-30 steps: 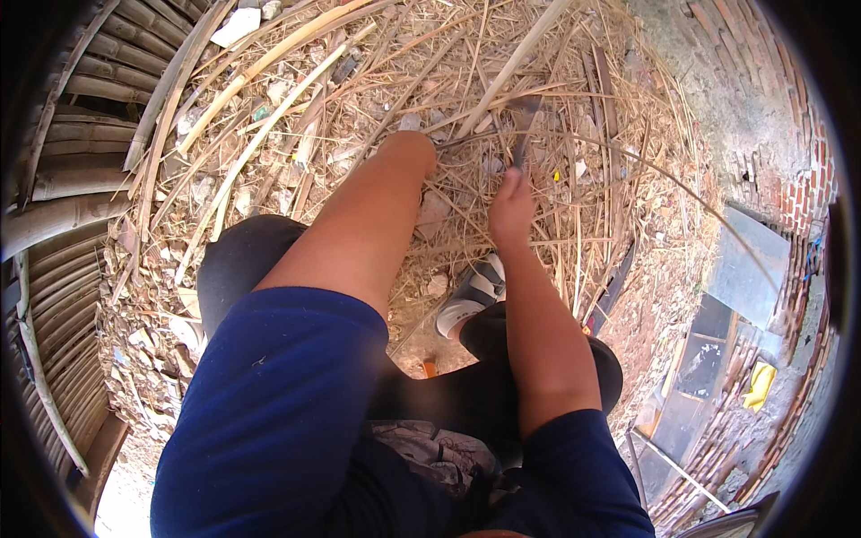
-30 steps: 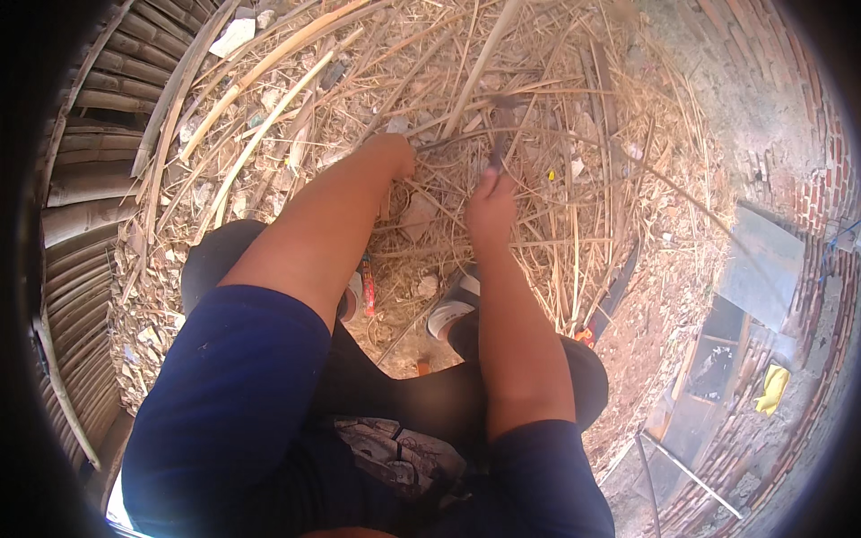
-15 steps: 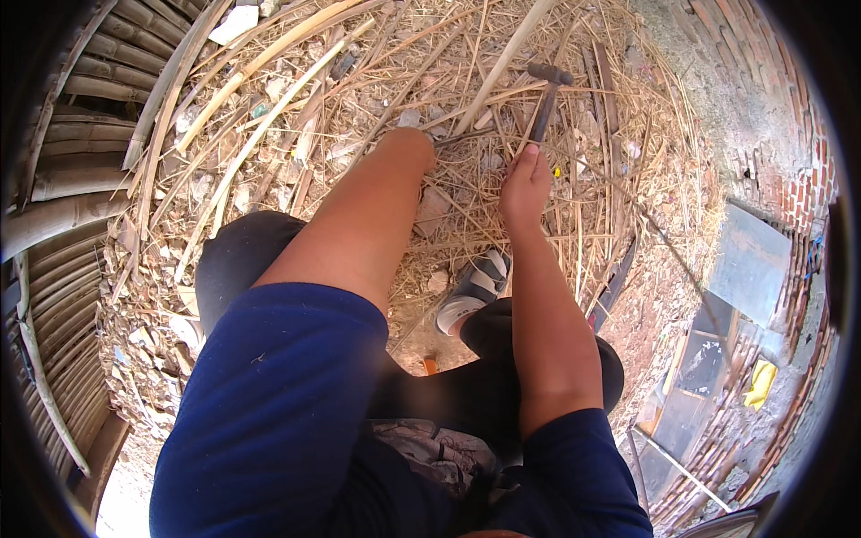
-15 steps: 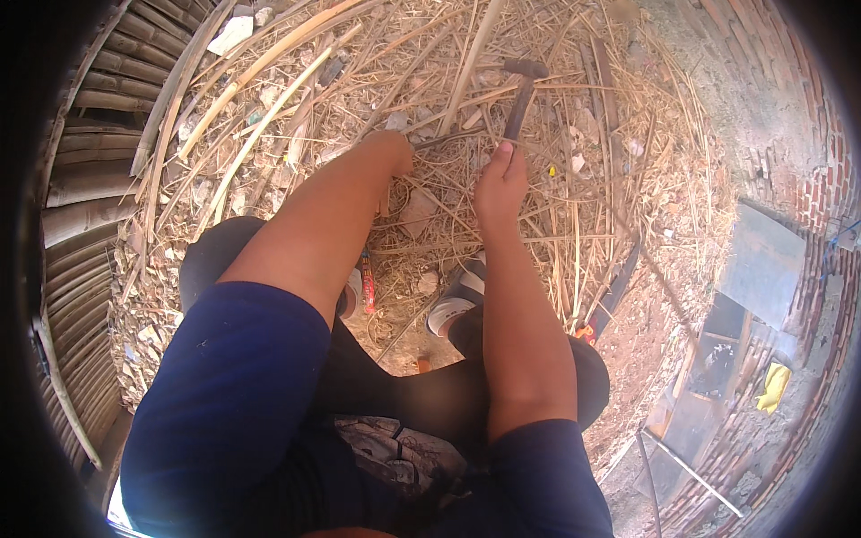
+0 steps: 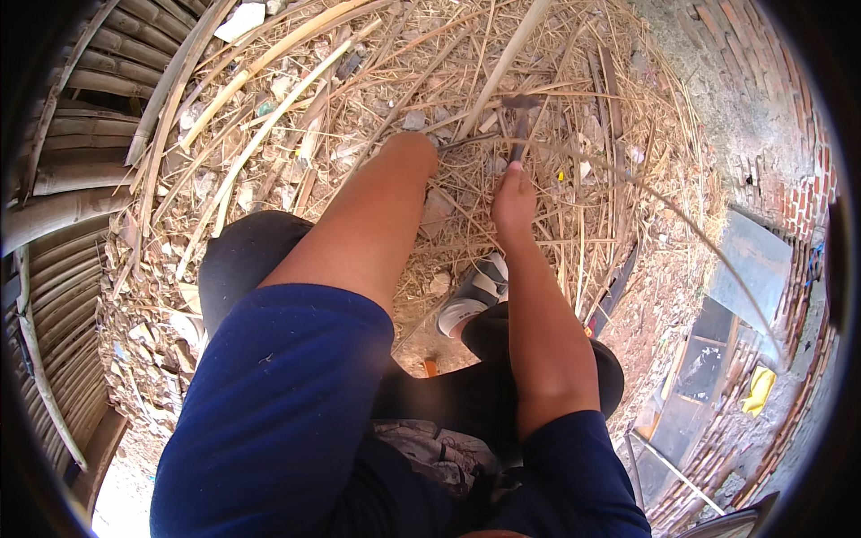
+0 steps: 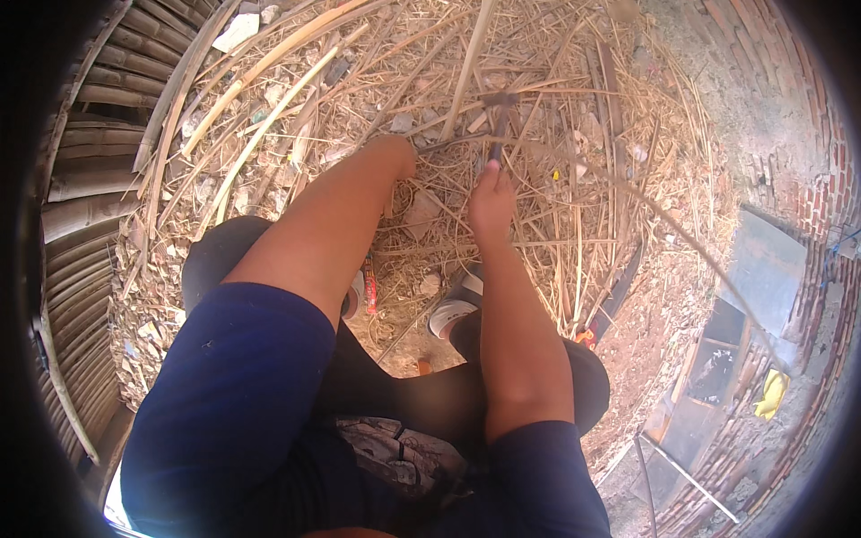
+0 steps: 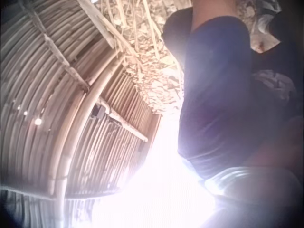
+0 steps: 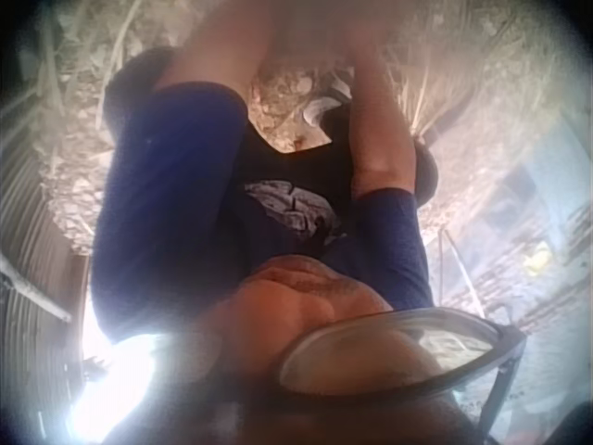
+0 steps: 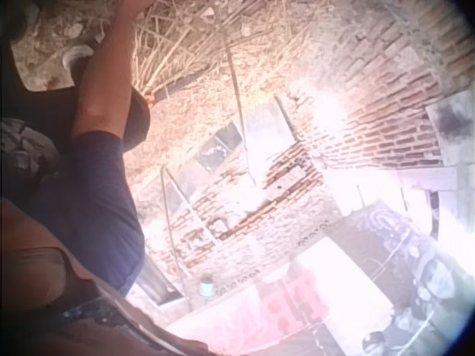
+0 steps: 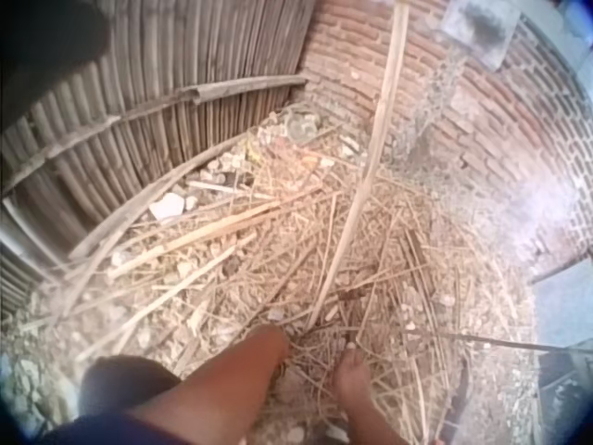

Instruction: The person strips thin layers from a bamboo pole using a knife and then sharpens the end of the pole.

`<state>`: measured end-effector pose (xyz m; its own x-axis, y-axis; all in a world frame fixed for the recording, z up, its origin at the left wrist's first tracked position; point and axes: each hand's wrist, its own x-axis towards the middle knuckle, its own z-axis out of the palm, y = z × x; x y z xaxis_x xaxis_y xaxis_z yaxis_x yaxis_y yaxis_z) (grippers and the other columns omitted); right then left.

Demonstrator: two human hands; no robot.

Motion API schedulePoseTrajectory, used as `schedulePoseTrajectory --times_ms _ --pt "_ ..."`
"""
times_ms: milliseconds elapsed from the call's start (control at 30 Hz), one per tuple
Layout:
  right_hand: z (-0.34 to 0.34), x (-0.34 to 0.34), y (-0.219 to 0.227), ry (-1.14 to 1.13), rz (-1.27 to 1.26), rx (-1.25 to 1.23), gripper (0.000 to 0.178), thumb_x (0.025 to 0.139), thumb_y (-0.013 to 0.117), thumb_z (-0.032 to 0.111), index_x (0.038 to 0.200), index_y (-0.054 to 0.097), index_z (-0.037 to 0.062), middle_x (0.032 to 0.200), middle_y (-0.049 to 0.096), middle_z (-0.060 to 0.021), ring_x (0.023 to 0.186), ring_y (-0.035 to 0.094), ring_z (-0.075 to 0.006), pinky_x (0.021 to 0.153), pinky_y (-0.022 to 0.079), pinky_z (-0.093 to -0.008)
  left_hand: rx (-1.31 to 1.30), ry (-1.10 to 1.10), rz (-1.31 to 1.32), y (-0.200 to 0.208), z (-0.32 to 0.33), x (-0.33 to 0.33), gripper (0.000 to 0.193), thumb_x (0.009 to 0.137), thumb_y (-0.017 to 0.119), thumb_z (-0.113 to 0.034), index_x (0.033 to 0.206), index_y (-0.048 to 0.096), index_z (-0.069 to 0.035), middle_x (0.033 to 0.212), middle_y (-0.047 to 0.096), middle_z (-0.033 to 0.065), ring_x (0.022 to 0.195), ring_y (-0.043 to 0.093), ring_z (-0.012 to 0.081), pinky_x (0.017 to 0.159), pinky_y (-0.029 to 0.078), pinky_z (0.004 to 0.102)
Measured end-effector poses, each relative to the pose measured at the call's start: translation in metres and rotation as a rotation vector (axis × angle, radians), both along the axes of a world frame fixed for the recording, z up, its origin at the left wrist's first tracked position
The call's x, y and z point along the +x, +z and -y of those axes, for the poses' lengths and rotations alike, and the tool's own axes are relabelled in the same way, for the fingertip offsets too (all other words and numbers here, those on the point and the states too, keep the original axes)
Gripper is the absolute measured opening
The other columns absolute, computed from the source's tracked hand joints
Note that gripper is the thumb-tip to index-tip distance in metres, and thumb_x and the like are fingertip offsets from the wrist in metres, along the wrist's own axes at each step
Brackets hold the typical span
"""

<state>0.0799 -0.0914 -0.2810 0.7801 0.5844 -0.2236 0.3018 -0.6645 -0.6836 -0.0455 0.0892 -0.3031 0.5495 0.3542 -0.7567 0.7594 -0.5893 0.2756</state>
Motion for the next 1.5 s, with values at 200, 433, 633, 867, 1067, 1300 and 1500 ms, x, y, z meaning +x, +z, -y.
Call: schedulePoseTrajectory --times_ms 200,433,633,867,1067,1300,1500 --pt "0.014 -0.026 0.011 0.092 0.2 -0.087 0.055 0.106 0.039 0.046 0.099 0.061 -0.0034 0.093 0.068 -0.029 0.092 0.064 -0.0498 0.082 0.048 -0.0553 0.022 0.004 0.039 -0.015 -0.001 0.0 0.036 0.092 0.064 -0.028 0.123 0.072 -0.011 0.124 0.07 0.0113 0.111 0.069 0.0295 0.091 0.057 0.0449" --pt "0.01 -0.019 -0.002 0.118 -0.018 -0.217 0.057 0.106 0.039 0.047 0.094 0.064 -0.0031 0.093 0.067 -0.0292 0.091 0.064 -0.0489 0.082 0.048 -0.0541 0.025 -0.036 0.014 -0.014 0.0 0.0 0.038 0.091 0.065 -0.03 0.123 0.072 -0.011 0.125 0.07 0.0101 0.112 0.069 0.0289 0.092 0.057 0.0446" --pt "0.002 0.004 0.008 -0.009 -0.014 0.101 0.056 0.106 0.038 0.047 0.096 0.063 -0.0026 0.091 0.067 -0.0288 0.09 0.062 -0.0481 0.081 0.047 -0.0527 0.003 -0.012 -0.002 -0.013 -0.003 0.0 0.039 0.09 0.067 -0.032 0.122 0.072 -0.011 0.125 0.07 0.01 0.112 0.068 0.0287 0.091 0.057 0.045" --pt "0.023 -0.034 -0.009 0.156 0.091 -0.232 0.056 0.105 0.04 0.049 0.103 0.062 -0.0032 0.098 0.067 -0.032 0.094 0.063 -0.0511 0.084 0.047 -0.0557 0.074 -0.041 0.053 -0.024 0.002 -0.004 0.036 0.089 0.065 -0.027 0.12 0.074 -0.013 0.124 0.07 0.0101 0.111 0.069 0.029 0.091 0.057 0.0451" --pt "0.001 -0.007 0.009 0.125 0.039 -0.089 0.054 0.106 0.04 0.045 0.1 0.062 -0.0039 0.095 0.067 -0.0318 0.091 0.063 -0.0513 0.082 0.048 -0.0559 0.027 -0.015 0.064 -0.016 -0.003 -0.003 0.034 0.088 0.063 -0.023 0.118 0.075 -0.012 0.121 0.071 0.0115 0.11 0.069 0.0307 0.092 0.056 0.0439" --pt "-0.003 -0.032 0.046 0.0 0.204 0.078 0.045 0.106 0.045 0.038 0.092 0.059 -0.0027 0.092 0.066 -0.0313 0.086 0.065 -0.0498 0.075 0.049 -0.0552 0.015 -0.021 0.023 -0.012 -0.004 -0.005 0.035 0.088 0.062 -0.024 0.118 0.074 -0.009 0.122 0.07 0.0124 0.109 0.069 0.0309 0.091 0.056 0.0442" --pt "0.015 -0.02 0.003 0.19 0.143 -0.225 0.047 0.105 0.045 0.039 0.093 0.064 -0.0024 0.092 0.067 -0.0295 0.085 0.065 -0.0474 0.075 0.048 -0.0513 0.056 -0.024 0.034 -0.01 0.001 -0.006 0.035 0.089 0.064 -0.026 0.117 0.074 -0.009 0.123 0.07 0.0118 0.111 0.069 0.0303 0.093 0.056 0.0439"
